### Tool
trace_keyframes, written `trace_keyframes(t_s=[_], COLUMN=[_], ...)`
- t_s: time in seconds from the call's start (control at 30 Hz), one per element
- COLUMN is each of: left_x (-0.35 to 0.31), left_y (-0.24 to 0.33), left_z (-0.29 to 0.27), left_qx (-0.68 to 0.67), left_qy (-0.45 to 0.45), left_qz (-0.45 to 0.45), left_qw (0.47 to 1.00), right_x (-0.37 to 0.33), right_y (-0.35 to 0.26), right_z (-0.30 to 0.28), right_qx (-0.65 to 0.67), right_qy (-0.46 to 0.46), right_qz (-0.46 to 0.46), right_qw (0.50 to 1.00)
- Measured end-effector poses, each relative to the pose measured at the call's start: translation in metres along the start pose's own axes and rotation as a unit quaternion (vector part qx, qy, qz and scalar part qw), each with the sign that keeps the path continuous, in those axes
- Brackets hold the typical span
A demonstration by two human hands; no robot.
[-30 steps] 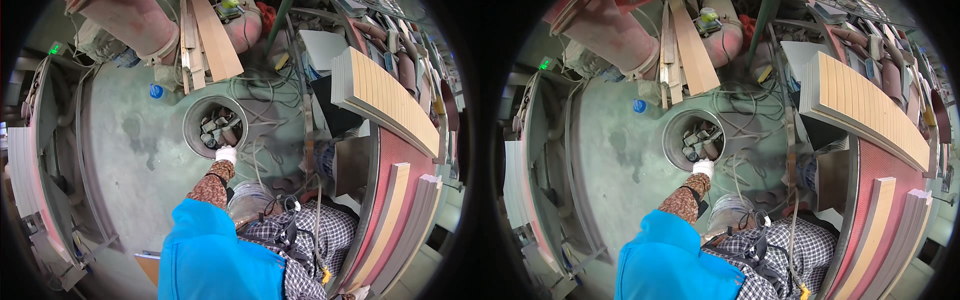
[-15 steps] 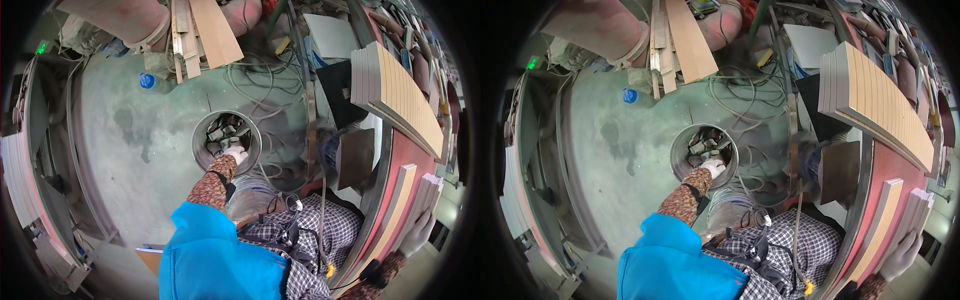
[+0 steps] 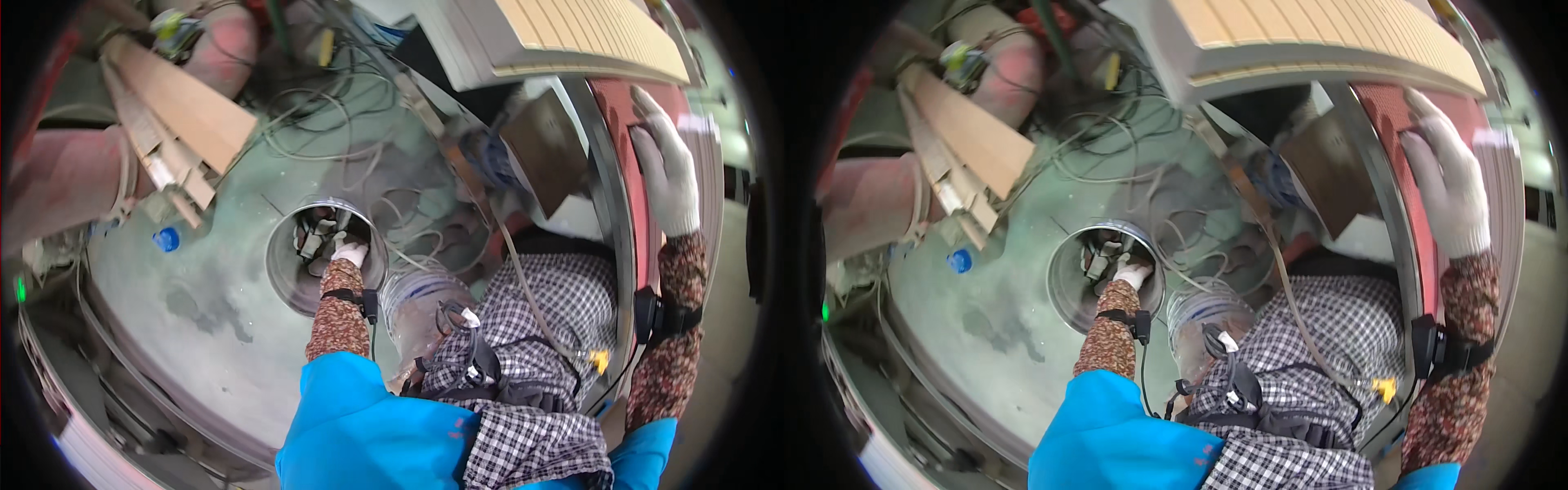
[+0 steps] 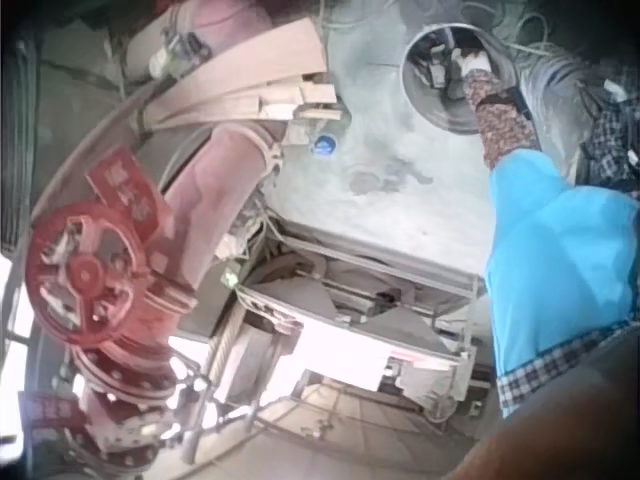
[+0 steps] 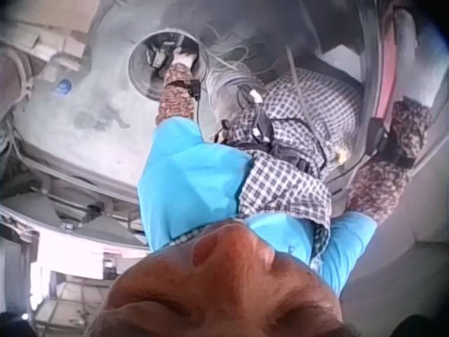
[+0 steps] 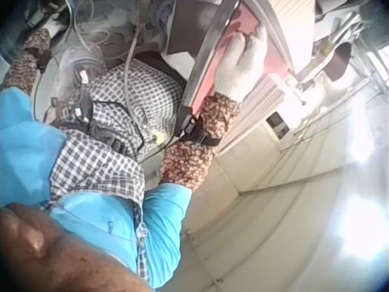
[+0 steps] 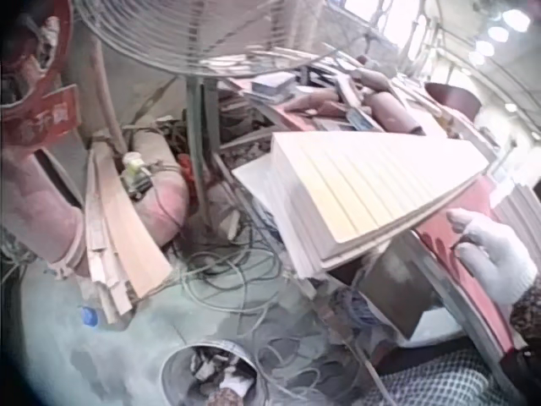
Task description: Sanding the surfaces and edges of a wooden board using sandpaper in a workshop environment.
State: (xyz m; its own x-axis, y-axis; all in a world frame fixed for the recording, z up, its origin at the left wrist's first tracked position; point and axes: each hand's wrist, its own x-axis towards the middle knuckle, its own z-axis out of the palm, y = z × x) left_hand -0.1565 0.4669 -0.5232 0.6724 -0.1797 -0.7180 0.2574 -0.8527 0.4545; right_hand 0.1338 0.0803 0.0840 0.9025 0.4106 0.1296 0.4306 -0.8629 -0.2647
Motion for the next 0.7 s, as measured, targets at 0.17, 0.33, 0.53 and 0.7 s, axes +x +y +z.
trace_keyframes(t_s=[0.17,0.33,0.53,0.7], left_x=[-0.004,-0.025,-0.025,-0.001], left_y=[-0.036,0.08,0.028,-0.027], left_z=[0.0,-0.049,-0.042,-0.007], left_qx=[-0.1,-0.153,-0.199,-0.057], left_qy=[-0.055,0.101,-0.077,-0.115], left_qz=[-0.005,-0.197,-0.185,-0.043], left_qw=[0.993,0.963,0.959,0.991], right_x=[-0.002,-0.036,-0.047,-0.048], right_y=[0.012,0.025,0.019,0.06], right_z=[0.012,-0.011,-0.002,-0.009], right_qx=[0.035,-0.005,-0.011,0.045], right_qy=[-0.029,-0.028,-0.064,-0.11], right_qz=[0.038,0.107,0.073,0.074], right_qw=[0.998,0.994,0.995,0.99])
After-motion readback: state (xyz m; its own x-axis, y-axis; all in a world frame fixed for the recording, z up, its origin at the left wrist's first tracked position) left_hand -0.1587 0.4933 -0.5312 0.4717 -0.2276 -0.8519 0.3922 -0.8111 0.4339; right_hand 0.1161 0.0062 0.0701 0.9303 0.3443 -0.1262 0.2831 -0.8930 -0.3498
